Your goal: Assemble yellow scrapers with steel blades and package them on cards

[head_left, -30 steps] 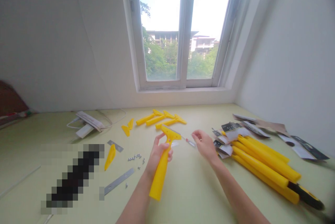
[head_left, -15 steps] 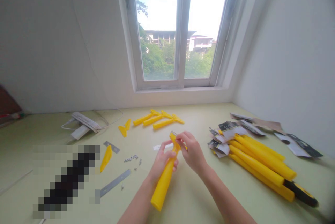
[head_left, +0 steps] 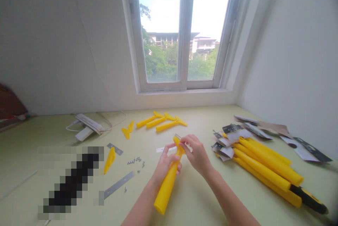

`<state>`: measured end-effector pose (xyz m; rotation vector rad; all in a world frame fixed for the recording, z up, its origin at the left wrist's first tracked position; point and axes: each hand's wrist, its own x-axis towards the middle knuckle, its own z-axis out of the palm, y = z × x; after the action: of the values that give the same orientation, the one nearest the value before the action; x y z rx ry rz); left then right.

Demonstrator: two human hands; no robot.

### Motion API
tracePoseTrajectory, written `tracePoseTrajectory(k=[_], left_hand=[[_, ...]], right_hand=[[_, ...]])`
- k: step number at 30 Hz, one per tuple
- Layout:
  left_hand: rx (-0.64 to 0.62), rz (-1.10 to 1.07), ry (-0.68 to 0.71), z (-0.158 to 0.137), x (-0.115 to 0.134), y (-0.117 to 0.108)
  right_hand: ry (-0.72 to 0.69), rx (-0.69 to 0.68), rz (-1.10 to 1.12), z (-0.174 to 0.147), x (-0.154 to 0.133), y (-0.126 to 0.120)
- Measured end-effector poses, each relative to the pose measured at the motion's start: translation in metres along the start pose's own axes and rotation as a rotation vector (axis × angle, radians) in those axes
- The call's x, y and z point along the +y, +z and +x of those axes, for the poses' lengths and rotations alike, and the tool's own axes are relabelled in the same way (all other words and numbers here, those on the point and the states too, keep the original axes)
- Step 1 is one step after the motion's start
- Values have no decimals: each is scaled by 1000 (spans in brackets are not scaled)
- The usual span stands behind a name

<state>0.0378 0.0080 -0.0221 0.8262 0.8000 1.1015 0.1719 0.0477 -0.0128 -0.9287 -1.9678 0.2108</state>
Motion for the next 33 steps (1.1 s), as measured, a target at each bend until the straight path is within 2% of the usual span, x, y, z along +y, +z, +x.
tracePoseTrajectory(k=[7, 12, 18, 22, 24, 27, 30, 33], left_hand=[[34, -24, -18, 2, 1, -2], [123, -70, -3, 5, 3, -10], [139, -97, 9, 8, 3, -15], [153, -100, -7, 9, 1, -15], [174, -99, 3, 9, 1, -16], [216, -96, 34, 9, 3, -18], [248, -97, 68, 8, 5, -21], [272, -108, 108, 9, 8, -25]], right_hand=[[57, -12, 30, 2, -1, 0], [211, 52, -81, 2, 20, -8], [376, -99, -317, -9, 52, -5], [464, -80, -319, -9, 52, -3], [417, -55, -216, -5, 48, -7], [239, 23, -47, 0, 39, -15], [95, 110, -24, 1, 34, -20], [27, 100, -27, 1, 32, -21]])
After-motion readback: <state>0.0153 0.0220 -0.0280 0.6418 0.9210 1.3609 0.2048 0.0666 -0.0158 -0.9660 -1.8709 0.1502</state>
